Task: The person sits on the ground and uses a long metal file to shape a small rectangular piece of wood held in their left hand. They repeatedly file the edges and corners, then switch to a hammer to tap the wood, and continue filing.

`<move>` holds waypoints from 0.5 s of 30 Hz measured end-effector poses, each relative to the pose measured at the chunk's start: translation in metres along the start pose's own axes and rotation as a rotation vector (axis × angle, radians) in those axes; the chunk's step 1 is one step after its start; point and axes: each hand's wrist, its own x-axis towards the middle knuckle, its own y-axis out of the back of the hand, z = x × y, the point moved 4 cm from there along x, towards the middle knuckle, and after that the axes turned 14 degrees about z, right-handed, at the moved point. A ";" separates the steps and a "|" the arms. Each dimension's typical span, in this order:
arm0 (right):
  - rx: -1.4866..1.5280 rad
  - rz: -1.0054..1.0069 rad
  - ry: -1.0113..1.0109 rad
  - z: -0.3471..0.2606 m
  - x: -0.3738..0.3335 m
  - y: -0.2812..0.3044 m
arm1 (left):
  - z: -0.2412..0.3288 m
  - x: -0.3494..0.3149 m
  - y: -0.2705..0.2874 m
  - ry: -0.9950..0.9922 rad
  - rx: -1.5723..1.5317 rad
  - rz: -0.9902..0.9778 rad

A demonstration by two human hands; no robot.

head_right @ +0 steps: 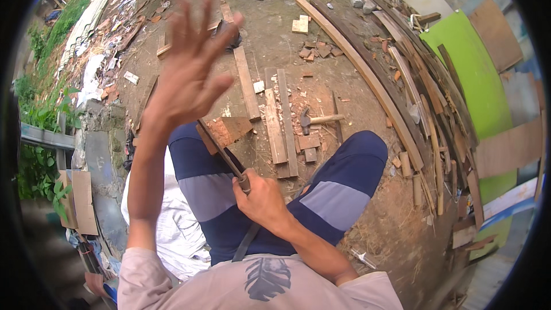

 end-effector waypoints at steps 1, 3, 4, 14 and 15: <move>-0.004 -0.025 0.016 -0.005 -0.003 -0.003 | -0.006 -0.015 -0.025 0.019 0.032 -0.199; -0.022 -0.037 0.011 -0.003 0.001 -0.002 | -0.001 0.003 -0.014 -0.025 0.097 -0.171; -0.031 -0.032 -0.001 0.000 0.000 -0.003 | 0.002 0.014 -0.005 -0.053 0.123 -0.154; 0.000 0.003 -0.016 0.001 -0.001 0.003 | -0.006 0.022 0.024 -0.028 0.022 0.010; -0.005 -0.004 -0.020 0.003 -0.005 0.004 | -0.005 0.021 0.021 -0.045 0.018 0.018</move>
